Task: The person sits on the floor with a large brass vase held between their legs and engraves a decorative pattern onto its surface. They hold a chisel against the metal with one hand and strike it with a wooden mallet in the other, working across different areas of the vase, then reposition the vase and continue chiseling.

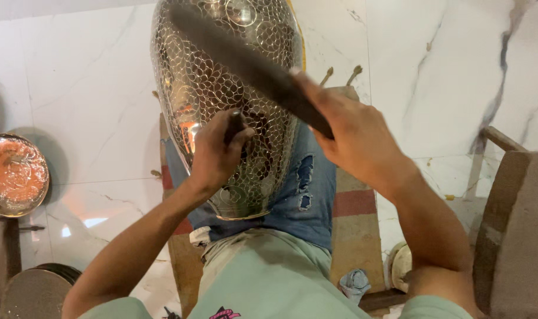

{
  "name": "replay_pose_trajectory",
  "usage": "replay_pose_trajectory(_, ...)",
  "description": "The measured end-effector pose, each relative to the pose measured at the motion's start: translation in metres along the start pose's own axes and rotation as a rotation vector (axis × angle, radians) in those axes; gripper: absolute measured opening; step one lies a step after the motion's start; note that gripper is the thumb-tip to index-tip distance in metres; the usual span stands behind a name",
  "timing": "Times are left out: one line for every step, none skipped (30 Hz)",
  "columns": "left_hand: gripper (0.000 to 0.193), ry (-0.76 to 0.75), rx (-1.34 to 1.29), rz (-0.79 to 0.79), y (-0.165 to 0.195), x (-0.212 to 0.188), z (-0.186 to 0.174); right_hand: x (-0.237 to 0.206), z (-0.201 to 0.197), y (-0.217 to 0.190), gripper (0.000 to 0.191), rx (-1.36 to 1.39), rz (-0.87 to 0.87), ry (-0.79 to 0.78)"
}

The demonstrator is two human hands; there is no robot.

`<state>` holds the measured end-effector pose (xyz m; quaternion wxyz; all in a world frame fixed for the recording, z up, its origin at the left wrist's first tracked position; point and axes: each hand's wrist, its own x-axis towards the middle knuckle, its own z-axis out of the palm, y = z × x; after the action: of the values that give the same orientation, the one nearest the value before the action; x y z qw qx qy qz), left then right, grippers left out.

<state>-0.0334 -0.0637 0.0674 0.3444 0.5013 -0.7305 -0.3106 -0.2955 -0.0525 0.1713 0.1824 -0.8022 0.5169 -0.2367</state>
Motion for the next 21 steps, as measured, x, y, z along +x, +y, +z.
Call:
replay_pose_trajectory(0.023,0.016,-0.027,-0.040,0.000,-0.005,0.003,-0.002,-0.001,-0.002,0.080,-0.138,-0.029,-0.038)
replay_pose_trajectory(0.020,0.033,-0.055,-0.080,0.001,-0.009,0.006,-0.005,-0.001,-0.003,0.079,-0.277,-0.058,-0.076)
replay_pose_trajectory(0.018,0.048,-0.085,-0.130,0.002,-0.012,0.007,-0.008,0.000,-0.003,0.079,-0.412,-0.086,-0.124)
replay_pose_trajectory(0.019,0.026,-0.066,-0.118,0.002,-0.013,0.007,-0.012,0.002,-0.002,0.081,-0.454,-0.074,-0.160)
replay_pose_trajectory(0.020,0.006,-0.047,-0.100,0.003,-0.012,0.007,-0.017,0.004,0.000,0.082,-0.499,-0.063,-0.190)
replay_pose_trajectory(0.021,-0.011,-0.027,-0.078,0.004,-0.009,0.006,-0.022,0.008,0.004,0.083,-0.546,-0.054,-0.216)
replay_pose_trajectory(0.022,-0.021,-0.043,-0.018,0.004,-0.003,0.004,-0.027,0.013,0.009,0.080,-0.362,-0.004,-0.122)
replay_pose_trajectory(0.022,-0.035,-0.060,0.035,0.003,0.005,0.001,-0.031,0.020,0.014,0.077,-0.174,0.048,-0.034)
replay_pose_trajectory(0.023,-0.052,-0.080,0.085,0.004,0.013,0.000,-0.038,0.026,0.020,0.074,0.015,0.102,0.051)
replay_pose_trajectory(0.030,-0.153,-0.089,0.057,0.005,0.021,0.000,-0.046,0.031,0.025,0.079,-0.095,0.178,-0.015)
replay_pose_trajectory(0.039,-0.249,-0.097,0.030,0.006,0.029,-0.002,-0.054,0.037,0.032,0.085,-0.204,0.249,-0.079)
replay_pose_trajectory(0.048,-0.343,-0.104,0.003,0.007,0.036,-0.003,-0.061,0.042,0.039,0.091,-0.315,0.316,-0.143)
replay_pose_trajectory(0.046,-0.387,-0.077,-0.015,0.010,0.040,-0.004,-0.064,0.049,0.045,0.091,-0.226,0.295,-0.096)
replay_pose_trajectory(0.045,-0.432,-0.048,-0.028,0.012,0.045,-0.004,-0.066,0.055,0.050,0.092,-0.138,0.275,-0.044)
replay_pose_trajectory(0.043,-0.474,-0.017,-0.034,0.013,0.049,-0.004,-0.067,0.057,0.056,0.092,-0.053,0.251,0.014)
replay_pose_trajectory(0.043,-0.466,-0.007,0.001,0.015,0.051,-0.004,-0.066,0.058,0.060,0.090,-0.067,0.247,0.068)
replay_pose_trajectory(0.044,-0.462,0.003,0.029,0.016,0.052,-0.004,-0.064,0.058,0.063,0.087,-0.076,0.246,0.116)
replay_pose_trajectory(0.044,-0.456,0.014,0.059,0.017,0.051,-0.004,-0.061,0.056,0.065,0.084,-0.085,0.242,0.167)
replay_pose_trajectory(0.044,-0.448,0.024,0.061,0.017,0.051,-0.003,-0.058,0.053,0.066,0.081,0.195,0.318,0.209)
replay_pose_trajectory(0.044,-0.439,0.036,0.067,0.017,0.050,-0.003,-0.054,0.049,0.066,0.077,0.476,0.386,0.250)
replay_pose_trajectory(0.043,-0.434,0.046,0.065,0.016,0.048,-0.002,-0.051,0.045,0.066,0.074,0.763,0.456,0.279)
